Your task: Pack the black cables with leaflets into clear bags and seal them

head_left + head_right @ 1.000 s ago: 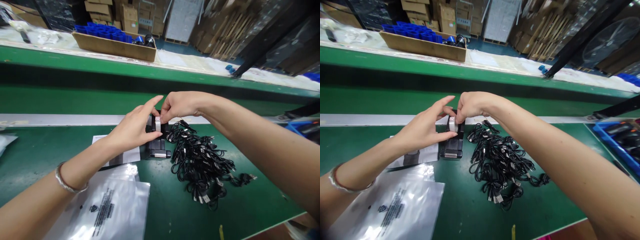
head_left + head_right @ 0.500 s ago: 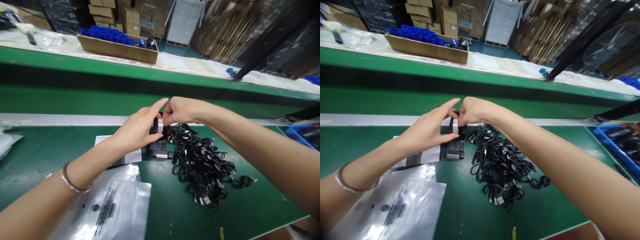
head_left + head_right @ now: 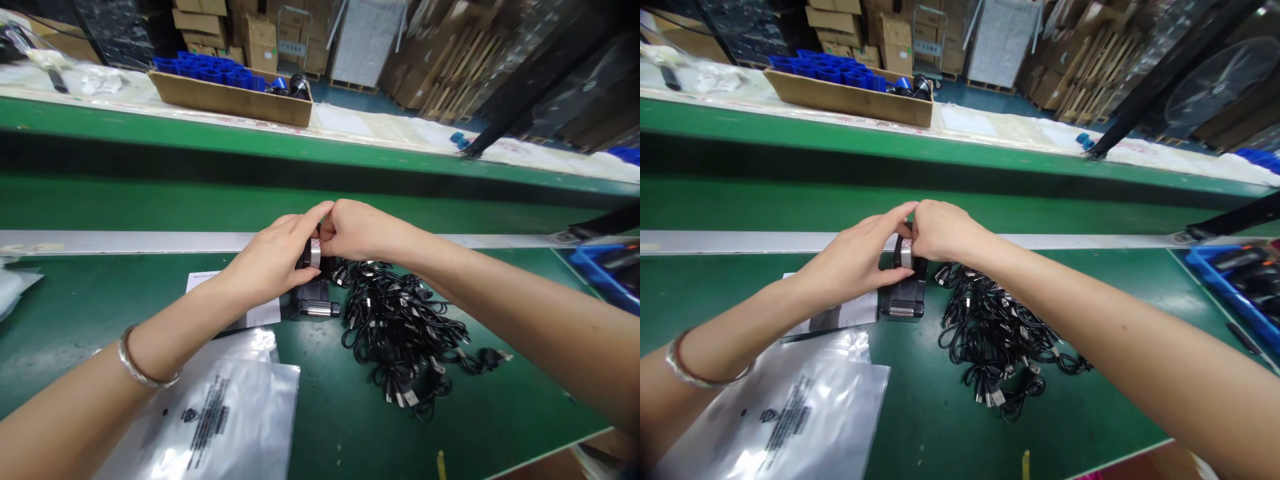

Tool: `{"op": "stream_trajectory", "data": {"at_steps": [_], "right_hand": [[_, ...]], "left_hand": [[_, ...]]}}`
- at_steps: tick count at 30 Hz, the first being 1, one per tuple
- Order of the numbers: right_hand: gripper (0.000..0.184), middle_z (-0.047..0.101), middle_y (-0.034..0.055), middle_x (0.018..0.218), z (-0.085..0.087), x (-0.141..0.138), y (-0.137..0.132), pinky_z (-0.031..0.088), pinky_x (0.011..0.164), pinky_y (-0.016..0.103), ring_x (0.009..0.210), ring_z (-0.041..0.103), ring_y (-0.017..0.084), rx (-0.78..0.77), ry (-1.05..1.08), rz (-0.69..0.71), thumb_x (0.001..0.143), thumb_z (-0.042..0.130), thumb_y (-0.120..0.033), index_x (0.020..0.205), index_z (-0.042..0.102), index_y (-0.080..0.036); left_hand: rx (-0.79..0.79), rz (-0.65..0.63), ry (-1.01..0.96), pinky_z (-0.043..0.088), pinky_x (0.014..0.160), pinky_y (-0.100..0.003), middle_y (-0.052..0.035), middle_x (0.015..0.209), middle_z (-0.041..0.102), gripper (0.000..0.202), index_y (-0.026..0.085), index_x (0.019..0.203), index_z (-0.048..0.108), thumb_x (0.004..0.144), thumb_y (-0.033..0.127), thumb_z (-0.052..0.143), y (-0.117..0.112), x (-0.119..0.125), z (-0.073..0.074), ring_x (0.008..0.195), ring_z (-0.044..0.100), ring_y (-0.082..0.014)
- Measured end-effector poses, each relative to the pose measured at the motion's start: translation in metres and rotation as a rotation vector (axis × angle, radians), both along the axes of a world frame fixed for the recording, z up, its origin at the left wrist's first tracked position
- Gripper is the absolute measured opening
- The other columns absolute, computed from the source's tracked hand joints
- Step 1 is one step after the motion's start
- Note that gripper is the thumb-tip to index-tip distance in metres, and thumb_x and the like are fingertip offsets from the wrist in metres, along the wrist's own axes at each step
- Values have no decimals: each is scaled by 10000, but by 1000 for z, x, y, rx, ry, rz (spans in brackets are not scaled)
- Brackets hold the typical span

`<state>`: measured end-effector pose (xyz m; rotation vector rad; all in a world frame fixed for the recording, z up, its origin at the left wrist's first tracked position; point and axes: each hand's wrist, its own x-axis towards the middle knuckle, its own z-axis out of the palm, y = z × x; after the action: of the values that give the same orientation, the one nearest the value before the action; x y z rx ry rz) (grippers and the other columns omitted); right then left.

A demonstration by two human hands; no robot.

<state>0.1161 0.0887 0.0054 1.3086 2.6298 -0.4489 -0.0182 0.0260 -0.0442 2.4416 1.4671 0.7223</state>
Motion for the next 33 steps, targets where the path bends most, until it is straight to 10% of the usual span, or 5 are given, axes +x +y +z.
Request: {"op": "stream_trajectory", "data": {"at_steps": [5, 10, 15, 33], "right_hand": [[72, 484, -6, 495, 2, -6, 3, 298, 438, 233, 470, 424, 104, -44, -49, -20, 613, 545, -172, 544, 553, -154], [151, 562, 31, 653, 5, 13, -7, 404, 590, 254, 637, 530, 149, 63, 31, 264, 726, 509, -209, 672, 639, -153], [356, 538, 65, 876, -6, 37, -24, 453, 694, 310, 785, 545, 193, 238, 55, 346, 715, 624, -318, 1036, 574, -173], [230, 474, 49, 839, -17, 32, -28, 474, 651, 313, 701, 513, 166, 308, -29, 351, 730, 604, -204, 959, 590, -181]], "left_hand": [[-4, 2, -3, 411, 851, -334, -64, 1125, 552, 822, 199, 1335, 156, 676, 214, 647, 0, 0, 1, 1059, 481, -210], [19, -21, -29, 395, 873, -320, -78, 1116, 550, 801, 130, 1336, 150, 699, 193, 633, -2, -3, -4, 1060, 463, -198], [46, -87, 63, 397, 861, -298, -66, 1031, 551, 374, 117, 1075, 488, 733, 218, 601, -2, -4, -2, 1024, 457, -203], [89, -134, 255, 398, 854, -320, -93, 966, 556, 215, 77, 927, 574, 757, 207, 556, 1, -4, 2, 1013, 444, -243]]}}
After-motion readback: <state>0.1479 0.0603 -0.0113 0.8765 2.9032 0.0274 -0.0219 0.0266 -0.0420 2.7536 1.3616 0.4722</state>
